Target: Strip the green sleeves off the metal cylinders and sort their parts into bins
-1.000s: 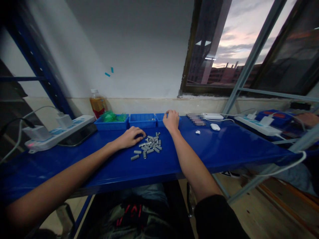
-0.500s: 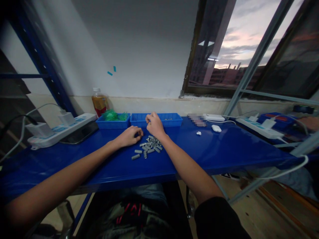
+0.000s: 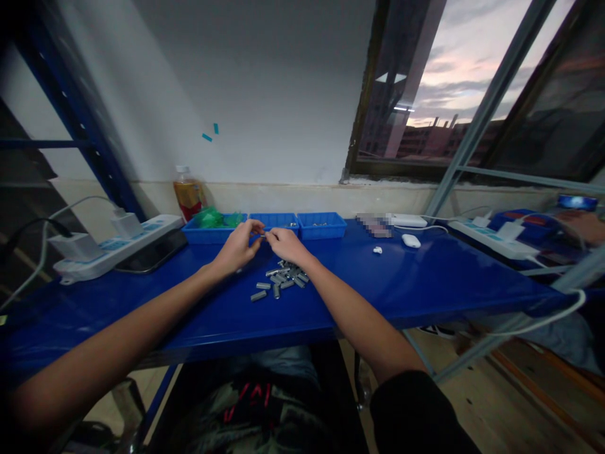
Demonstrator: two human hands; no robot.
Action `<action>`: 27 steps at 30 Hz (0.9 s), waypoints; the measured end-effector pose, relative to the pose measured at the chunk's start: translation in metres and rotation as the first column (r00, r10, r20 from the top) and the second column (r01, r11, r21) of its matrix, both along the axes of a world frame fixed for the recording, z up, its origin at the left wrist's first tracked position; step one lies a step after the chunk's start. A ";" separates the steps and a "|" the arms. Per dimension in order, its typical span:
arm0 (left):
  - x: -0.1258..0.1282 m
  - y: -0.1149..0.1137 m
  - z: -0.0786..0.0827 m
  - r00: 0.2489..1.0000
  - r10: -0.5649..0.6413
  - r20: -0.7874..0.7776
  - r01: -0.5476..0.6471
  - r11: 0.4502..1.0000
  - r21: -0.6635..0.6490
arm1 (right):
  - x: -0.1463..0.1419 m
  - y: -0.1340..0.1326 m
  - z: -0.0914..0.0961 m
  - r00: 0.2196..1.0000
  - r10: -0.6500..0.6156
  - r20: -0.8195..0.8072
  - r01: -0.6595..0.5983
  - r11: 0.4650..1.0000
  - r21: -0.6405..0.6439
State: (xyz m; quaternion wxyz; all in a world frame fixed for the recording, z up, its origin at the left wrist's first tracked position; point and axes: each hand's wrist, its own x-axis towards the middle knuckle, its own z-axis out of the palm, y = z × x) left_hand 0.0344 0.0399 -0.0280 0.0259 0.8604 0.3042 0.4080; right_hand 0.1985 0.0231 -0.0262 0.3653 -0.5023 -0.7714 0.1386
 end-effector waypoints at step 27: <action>0.005 -0.006 0.007 0.950 -0.075 0.303 0.183 0.919 -0.349 | -0.010 -0.003 0.009 0.729 0.010 -0.685 -0.140 0.981 -0.135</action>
